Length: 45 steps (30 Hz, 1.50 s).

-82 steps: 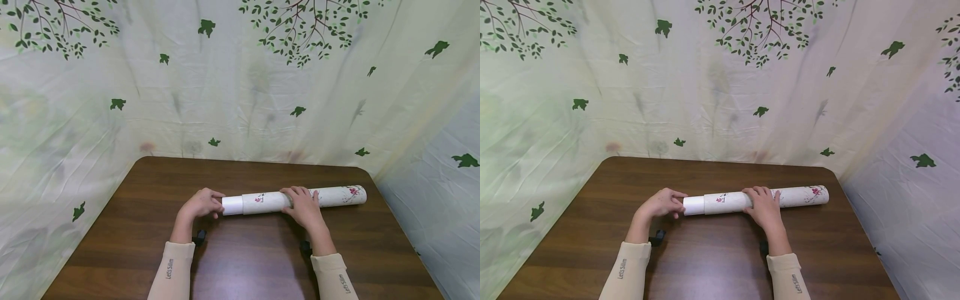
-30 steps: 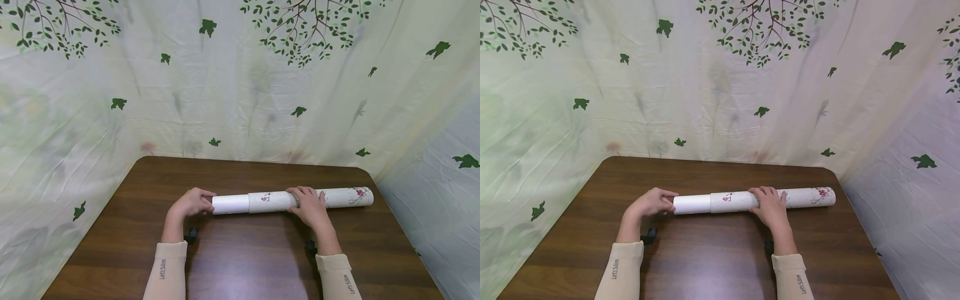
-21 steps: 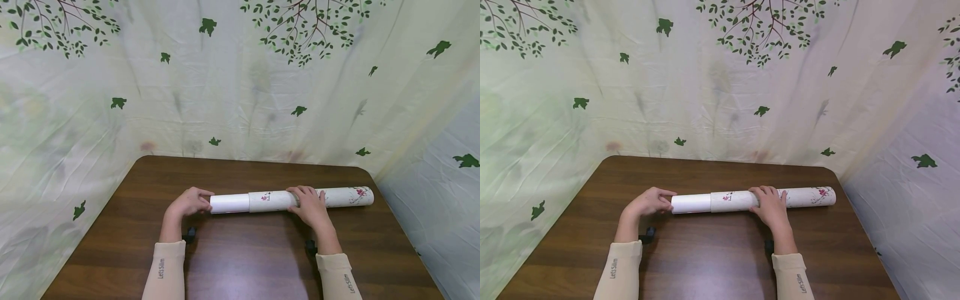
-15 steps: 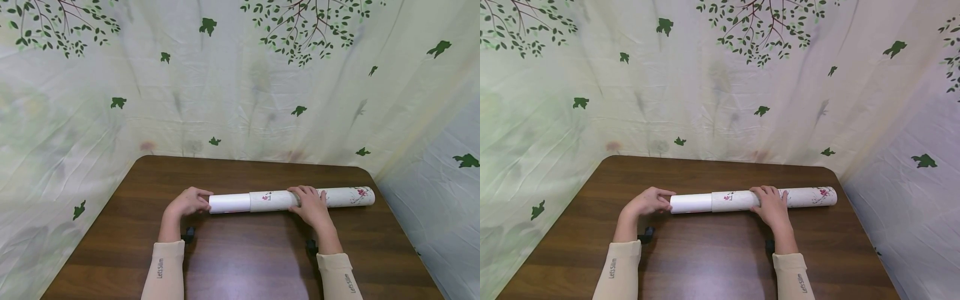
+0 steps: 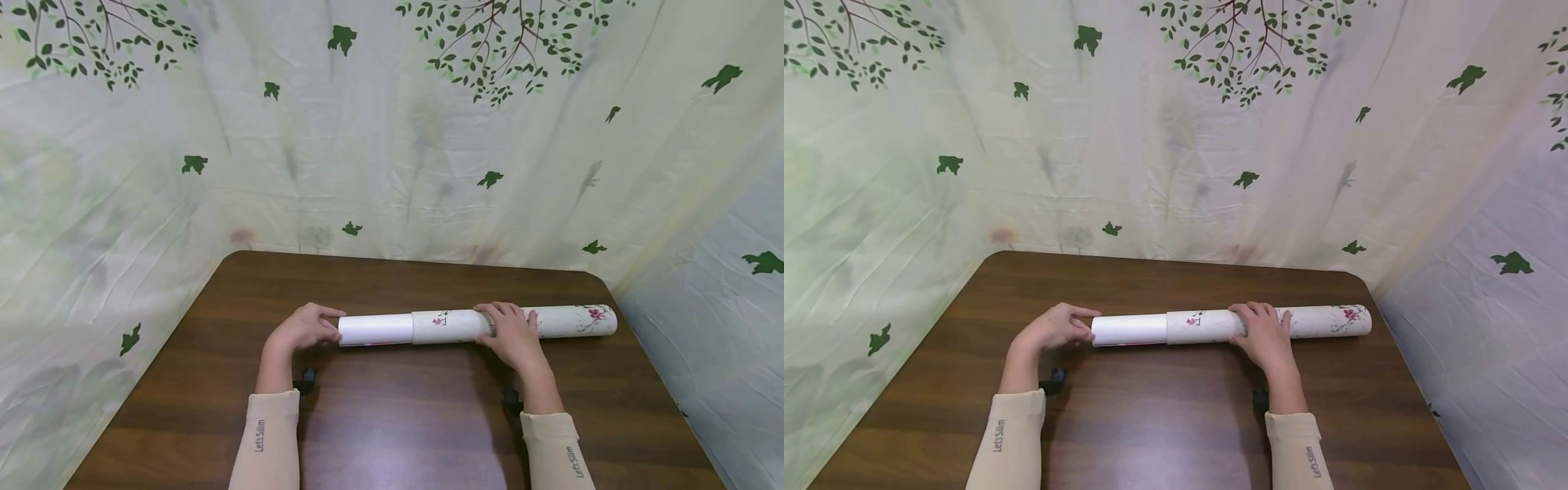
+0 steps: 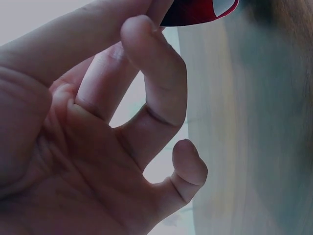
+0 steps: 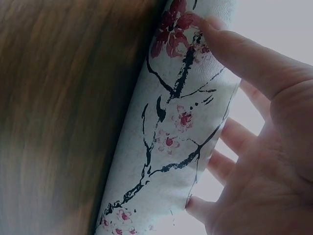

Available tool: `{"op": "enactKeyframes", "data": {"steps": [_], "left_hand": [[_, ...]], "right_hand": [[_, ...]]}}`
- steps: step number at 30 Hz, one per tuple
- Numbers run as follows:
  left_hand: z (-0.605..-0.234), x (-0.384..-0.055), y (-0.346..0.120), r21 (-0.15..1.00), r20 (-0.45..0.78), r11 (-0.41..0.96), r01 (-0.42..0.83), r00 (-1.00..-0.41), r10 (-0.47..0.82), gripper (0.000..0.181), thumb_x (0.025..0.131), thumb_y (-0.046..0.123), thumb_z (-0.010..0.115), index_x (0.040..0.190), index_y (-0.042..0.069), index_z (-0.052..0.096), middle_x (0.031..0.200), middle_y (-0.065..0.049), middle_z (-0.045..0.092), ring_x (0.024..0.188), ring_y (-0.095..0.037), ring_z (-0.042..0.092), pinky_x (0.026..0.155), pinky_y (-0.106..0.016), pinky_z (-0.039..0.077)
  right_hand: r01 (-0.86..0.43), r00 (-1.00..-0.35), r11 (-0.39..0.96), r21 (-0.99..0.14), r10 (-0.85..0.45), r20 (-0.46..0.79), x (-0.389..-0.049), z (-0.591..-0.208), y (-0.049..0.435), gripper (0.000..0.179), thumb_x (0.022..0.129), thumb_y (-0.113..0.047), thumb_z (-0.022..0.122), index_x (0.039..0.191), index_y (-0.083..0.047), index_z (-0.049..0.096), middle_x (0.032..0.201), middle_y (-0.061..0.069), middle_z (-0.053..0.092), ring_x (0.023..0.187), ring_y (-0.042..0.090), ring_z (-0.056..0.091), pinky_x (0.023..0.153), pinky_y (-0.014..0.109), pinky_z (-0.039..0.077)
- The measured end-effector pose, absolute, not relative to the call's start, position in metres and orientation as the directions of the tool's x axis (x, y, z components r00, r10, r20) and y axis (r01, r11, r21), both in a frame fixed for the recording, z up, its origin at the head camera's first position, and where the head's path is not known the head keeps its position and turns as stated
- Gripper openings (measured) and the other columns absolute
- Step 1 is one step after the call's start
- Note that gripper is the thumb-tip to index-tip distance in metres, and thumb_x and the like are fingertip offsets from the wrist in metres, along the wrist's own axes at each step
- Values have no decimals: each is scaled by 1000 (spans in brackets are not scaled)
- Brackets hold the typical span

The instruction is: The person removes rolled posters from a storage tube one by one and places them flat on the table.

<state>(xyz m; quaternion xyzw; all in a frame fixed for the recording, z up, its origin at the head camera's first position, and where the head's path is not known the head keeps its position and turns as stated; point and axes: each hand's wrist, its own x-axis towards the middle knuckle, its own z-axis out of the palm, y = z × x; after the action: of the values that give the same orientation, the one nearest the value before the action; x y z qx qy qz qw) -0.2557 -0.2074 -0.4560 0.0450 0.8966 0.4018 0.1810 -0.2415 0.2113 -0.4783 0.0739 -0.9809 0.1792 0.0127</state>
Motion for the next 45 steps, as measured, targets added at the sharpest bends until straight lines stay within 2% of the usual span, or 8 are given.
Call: {"op": "enactKeyframes", "data": {"steps": [17, 29, 45], "left_hand": [[-457, -256, -216, 730, -281, 681, -60, -935, 218, 55, 87, 4, 79, 141, 1, 67, 96, -10, 79, 76, -15, 64, 68, -27, 50], [-453, -253, -222, 725, -287, 685, -68, -934, 210, 54, 89, 4, 78, 142, 0, 66, 104, -15, 80, 80, -15, 65, 71, -27, 52], [-451, -250, -232, 702, -295, 708, -77, -936, 192, 55, 89, 5, 78, 143, 2, 66, 105, -14, 80, 85, -17, 66, 72, -28, 50]], "right_hand": [[-157, -988, 920, -360, -149, 51, -243, -479, 216, 59, 94, -28, 82, 148, -24, 59, 157, 17, 53, 152, 47, 36, 118, 84, 5], [-147, -989, 919, -366, -143, 38, -242, -478, 219, 59, 94, -28, 82, 148, -23, 59, 157, 18, 52, 152, 47, 34, 118, 85, 4], [-135, -991, 917, -375, -130, 40, -241, -477, 225, 59, 93, -27, 83, 147, -23, 59, 157, 18, 52, 152, 47, 34, 118, 85, 3]]}}
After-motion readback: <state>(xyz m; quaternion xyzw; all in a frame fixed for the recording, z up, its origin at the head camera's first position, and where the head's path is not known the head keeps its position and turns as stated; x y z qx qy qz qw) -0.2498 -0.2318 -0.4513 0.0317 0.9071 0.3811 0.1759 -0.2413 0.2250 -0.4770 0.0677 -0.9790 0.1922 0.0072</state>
